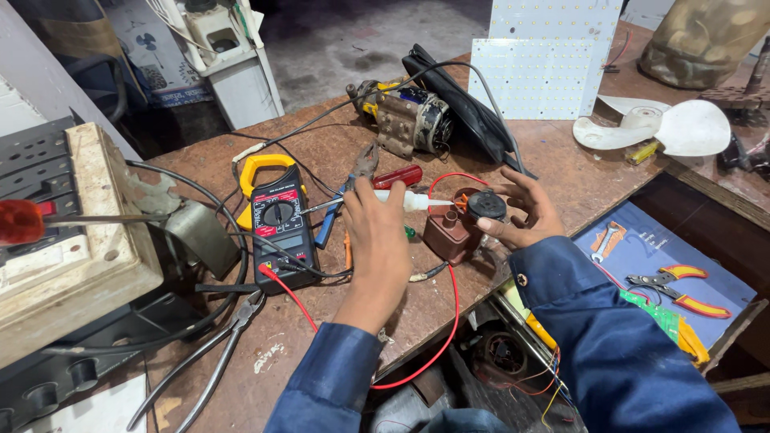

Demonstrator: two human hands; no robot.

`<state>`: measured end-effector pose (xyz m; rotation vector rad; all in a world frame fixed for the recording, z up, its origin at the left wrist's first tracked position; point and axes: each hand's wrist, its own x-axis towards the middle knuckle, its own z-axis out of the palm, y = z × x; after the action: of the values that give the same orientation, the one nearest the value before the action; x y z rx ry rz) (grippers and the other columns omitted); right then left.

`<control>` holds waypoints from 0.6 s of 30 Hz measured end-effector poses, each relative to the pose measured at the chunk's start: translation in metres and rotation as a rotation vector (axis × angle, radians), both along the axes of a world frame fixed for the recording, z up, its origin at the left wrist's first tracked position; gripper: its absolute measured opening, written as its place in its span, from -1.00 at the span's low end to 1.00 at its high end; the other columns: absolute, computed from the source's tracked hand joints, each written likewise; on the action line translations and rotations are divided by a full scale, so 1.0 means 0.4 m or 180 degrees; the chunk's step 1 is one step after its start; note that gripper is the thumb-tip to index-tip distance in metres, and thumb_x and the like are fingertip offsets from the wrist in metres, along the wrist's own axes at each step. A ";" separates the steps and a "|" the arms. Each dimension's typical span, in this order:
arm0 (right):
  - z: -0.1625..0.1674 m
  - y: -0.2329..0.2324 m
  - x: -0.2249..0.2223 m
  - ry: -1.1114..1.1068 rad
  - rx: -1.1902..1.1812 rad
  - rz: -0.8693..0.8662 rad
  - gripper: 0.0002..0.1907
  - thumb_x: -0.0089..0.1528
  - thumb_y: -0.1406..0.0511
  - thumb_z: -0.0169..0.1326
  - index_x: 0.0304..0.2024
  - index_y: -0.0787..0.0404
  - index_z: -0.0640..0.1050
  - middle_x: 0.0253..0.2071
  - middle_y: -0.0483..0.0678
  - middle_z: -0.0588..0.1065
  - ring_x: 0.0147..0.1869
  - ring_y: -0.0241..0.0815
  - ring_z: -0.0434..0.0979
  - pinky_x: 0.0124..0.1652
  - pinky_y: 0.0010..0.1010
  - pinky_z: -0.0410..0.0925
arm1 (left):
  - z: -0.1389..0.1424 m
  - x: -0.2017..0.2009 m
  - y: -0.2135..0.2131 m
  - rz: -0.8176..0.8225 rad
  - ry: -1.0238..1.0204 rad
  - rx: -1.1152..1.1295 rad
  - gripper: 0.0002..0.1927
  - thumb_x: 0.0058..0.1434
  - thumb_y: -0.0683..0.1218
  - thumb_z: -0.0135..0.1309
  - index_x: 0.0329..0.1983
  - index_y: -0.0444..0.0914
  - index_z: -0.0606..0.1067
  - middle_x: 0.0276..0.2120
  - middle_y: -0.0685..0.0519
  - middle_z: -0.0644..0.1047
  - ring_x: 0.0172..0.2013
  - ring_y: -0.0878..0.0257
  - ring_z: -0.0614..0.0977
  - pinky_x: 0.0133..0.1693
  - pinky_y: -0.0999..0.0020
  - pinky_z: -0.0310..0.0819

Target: The person holds a small motor end-bell component in one hand and squeezes oil from a plastic squeeze bottle onto its bearing area. They then fit the component onto the motor housing and press and rotate the parts together by hand to seat them.

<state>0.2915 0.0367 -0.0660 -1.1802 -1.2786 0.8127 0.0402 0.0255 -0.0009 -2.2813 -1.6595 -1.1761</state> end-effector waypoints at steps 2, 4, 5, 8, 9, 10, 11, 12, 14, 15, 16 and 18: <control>-0.002 0.002 -0.002 0.0270 0.0084 0.0044 -0.02 -0.05 0.36 0.43 0.40 0.12 0.30 0.21 0.00 0.41 0.31 -0.08 0.45 0.24 -0.19 0.37 | -0.002 0.009 0.008 -0.0016 0.0032 0.0048 -0.44 -0.04 -0.39 0.05 0.09 -0.26 0.48 0.03 -0.28 0.33 0.00 -0.20 0.40 0.02 -0.05 0.32; -0.006 0.001 0.000 0.0285 0.0088 0.0025 -0.02 -0.05 0.37 0.43 0.40 0.13 0.30 0.21 0.00 0.37 0.32 -0.08 0.44 0.25 -0.23 0.38 | -0.003 0.016 0.014 0.0004 0.0125 -0.0027 -0.46 -0.03 -0.41 0.03 0.07 -0.27 0.48 0.02 -0.27 0.33 0.01 -0.17 0.40 0.02 -0.03 0.32; -0.008 0.001 0.002 0.0223 0.0078 -0.0002 -0.01 -0.06 0.37 0.43 0.40 0.12 0.30 0.21 -0.01 0.37 0.33 -0.09 0.42 0.24 -0.23 0.37 | -0.004 0.019 0.016 0.0017 0.0175 -0.0069 -0.48 -0.02 -0.41 0.02 0.06 -0.27 0.48 0.01 -0.26 0.33 0.01 -0.16 0.41 0.02 -0.02 0.33; -0.012 0.001 0.006 0.0086 0.0053 -0.0085 0.00 -0.07 0.37 0.44 0.41 0.11 0.32 0.22 -0.02 0.37 0.34 -0.11 0.39 0.21 -0.24 0.33 | -0.005 0.029 0.024 0.0015 0.0164 -0.0021 -0.56 0.03 -0.38 0.04 0.00 -0.26 0.48 0.00 -0.25 0.34 -0.02 -0.16 0.41 -0.02 -0.02 0.33; -0.013 0.000 0.006 0.0065 0.0043 -0.0113 0.00 -0.07 0.38 0.44 0.41 0.10 0.32 0.22 -0.02 0.37 0.34 -0.11 0.38 0.19 -0.25 0.32 | -0.005 0.030 0.026 0.0012 0.0164 0.0036 -0.58 0.05 -0.37 0.04 0.00 -0.25 0.49 0.00 -0.25 0.34 -0.03 -0.15 0.41 -0.02 -0.02 0.32; -0.013 0.001 0.006 0.0044 0.0034 -0.0142 0.00 -0.07 0.39 0.44 0.41 0.10 0.33 0.22 -0.03 0.36 0.34 -0.11 0.37 0.18 -0.25 0.31 | -0.004 0.030 0.029 0.0008 0.0164 0.0095 -0.59 0.07 -0.37 0.04 0.01 -0.25 0.49 0.00 -0.25 0.34 -0.04 -0.15 0.41 -0.02 -0.01 0.32; -0.014 0.000 0.006 0.0066 0.0055 -0.0115 0.00 -0.08 0.38 0.44 0.41 0.09 0.33 0.22 -0.04 0.37 0.34 -0.12 0.37 0.18 -0.26 0.31 | -0.004 0.030 0.030 0.0003 0.0164 0.0153 -0.61 0.10 -0.36 0.04 0.01 -0.24 0.49 -0.01 -0.24 0.34 -0.05 -0.15 0.41 -0.03 -0.01 0.32; -0.014 -0.001 0.004 0.0087 0.0073 -0.0089 0.00 -0.08 0.37 0.45 0.40 0.09 0.33 0.22 -0.04 0.37 0.34 -0.13 0.37 0.19 -0.26 0.32 | -0.003 0.028 0.031 0.0000 0.0178 0.0131 -0.59 0.08 -0.37 0.04 0.00 -0.24 0.49 -0.01 -0.24 0.34 -0.05 -0.14 0.41 -0.03 -0.01 0.32; -0.013 -0.002 0.003 0.0084 0.0056 -0.0073 0.00 -0.08 0.36 0.45 0.40 0.08 0.33 0.22 -0.05 0.38 0.34 -0.14 0.37 0.20 -0.27 0.32 | -0.003 0.025 0.031 -0.0006 0.0207 0.0088 -0.57 0.04 -0.38 0.03 0.00 -0.25 0.49 -0.01 -0.24 0.34 -0.05 -0.13 0.41 -0.03 -0.01 0.32; -0.012 -0.003 0.005 0.0061 0.0019 -0.0080 0.01 -0.08 0.36 0.45 0.40 0.07 0.33 0.22 -0.06 0.38 0.34 -0.14 0.37 0.20 -0.27 0.32 | -0.003 0.025 0.031 -0.0015 0.0197 0.0081 -0.56 0.03 -0.38 0.03 0.00 -0.24 0.50 -0.01 -0.23 0.34 -0.05 -0.14 0.41 -0.03 -0.01 0.32; -0.011 -0.004 0.004 0.0038 -0.0019 -0.0086 0.01 -0.09 0.36 0.45 0.40 0.07 0.33 0.22 -0.06 0.38 0.34 -0.15 0.38 0.20 -0.27 0.31 | -0.004 0.023 0.029 -0.0023 0.0188 0.0074 -0.56 0.03 -0.38 0.03 0.00 -0.24 0.50 -0.01 -0.23 0.34 -0.04 -0.14 0.41 -0.03 -0.01 0.32; -0.012 -0.003 0.002 0.0114 0.0038 -0.0030 0.01 -0.09 0.35 0.45 0.40 0.07 0.32 0.22 -0.05 0.38 0.35 -0.15 0.38 0.22 -0.28 0.32 | -0.005 0.021 0.030 -0.0018 0.0191 0.0071 -0.55 0.03 -0.38 0.03 0.01 -0.24 0.50 -0.02 -0.22 0.34 -0.04 -0.14 0.41 -0.02 -0.02 0.32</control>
<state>0.2921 0.0354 -0.0707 -1.1564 -1.2462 0.8149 0.0487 0.0377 -0.0028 -2.2859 -1.6122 -1.1098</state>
